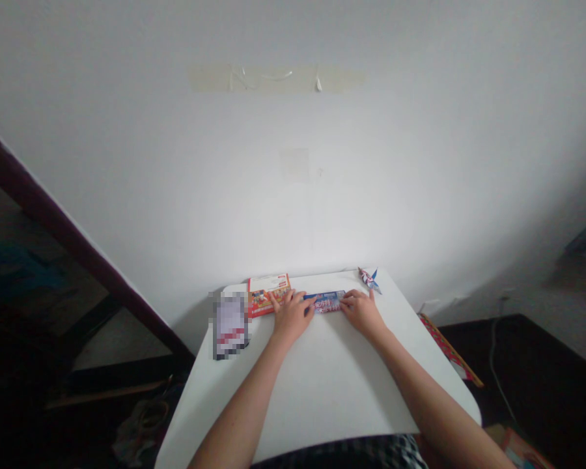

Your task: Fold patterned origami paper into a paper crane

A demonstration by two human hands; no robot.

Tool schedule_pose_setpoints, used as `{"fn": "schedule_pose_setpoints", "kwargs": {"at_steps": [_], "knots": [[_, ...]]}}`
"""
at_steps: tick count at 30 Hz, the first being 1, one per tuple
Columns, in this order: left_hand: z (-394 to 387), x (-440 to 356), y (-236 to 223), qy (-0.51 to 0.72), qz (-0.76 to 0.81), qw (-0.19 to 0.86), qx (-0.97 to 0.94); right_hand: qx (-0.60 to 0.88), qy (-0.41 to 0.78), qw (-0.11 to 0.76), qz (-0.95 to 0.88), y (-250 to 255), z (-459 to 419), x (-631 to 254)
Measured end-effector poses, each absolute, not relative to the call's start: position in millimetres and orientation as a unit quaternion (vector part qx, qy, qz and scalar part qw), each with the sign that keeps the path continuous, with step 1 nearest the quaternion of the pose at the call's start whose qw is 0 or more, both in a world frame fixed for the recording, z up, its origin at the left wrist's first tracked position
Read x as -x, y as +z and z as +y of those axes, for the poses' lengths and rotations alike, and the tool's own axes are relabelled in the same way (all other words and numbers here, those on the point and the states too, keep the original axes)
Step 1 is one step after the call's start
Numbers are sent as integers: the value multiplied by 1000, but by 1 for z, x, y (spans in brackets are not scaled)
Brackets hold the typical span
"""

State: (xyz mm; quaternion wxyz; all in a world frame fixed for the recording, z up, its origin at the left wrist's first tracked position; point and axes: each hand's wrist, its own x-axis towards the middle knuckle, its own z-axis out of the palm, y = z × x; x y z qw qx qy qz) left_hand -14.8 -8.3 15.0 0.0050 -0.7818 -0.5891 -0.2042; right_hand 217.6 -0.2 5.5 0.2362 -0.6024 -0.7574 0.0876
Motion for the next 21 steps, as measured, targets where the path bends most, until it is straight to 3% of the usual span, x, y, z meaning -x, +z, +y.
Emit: {"fn": "schedule_pose_setpoints", "kwargs": {"at_steps": [21], "knots": [[-9,4,7,-192,-591,32,783,613,63,227,-754,4,-1,-212]]}}
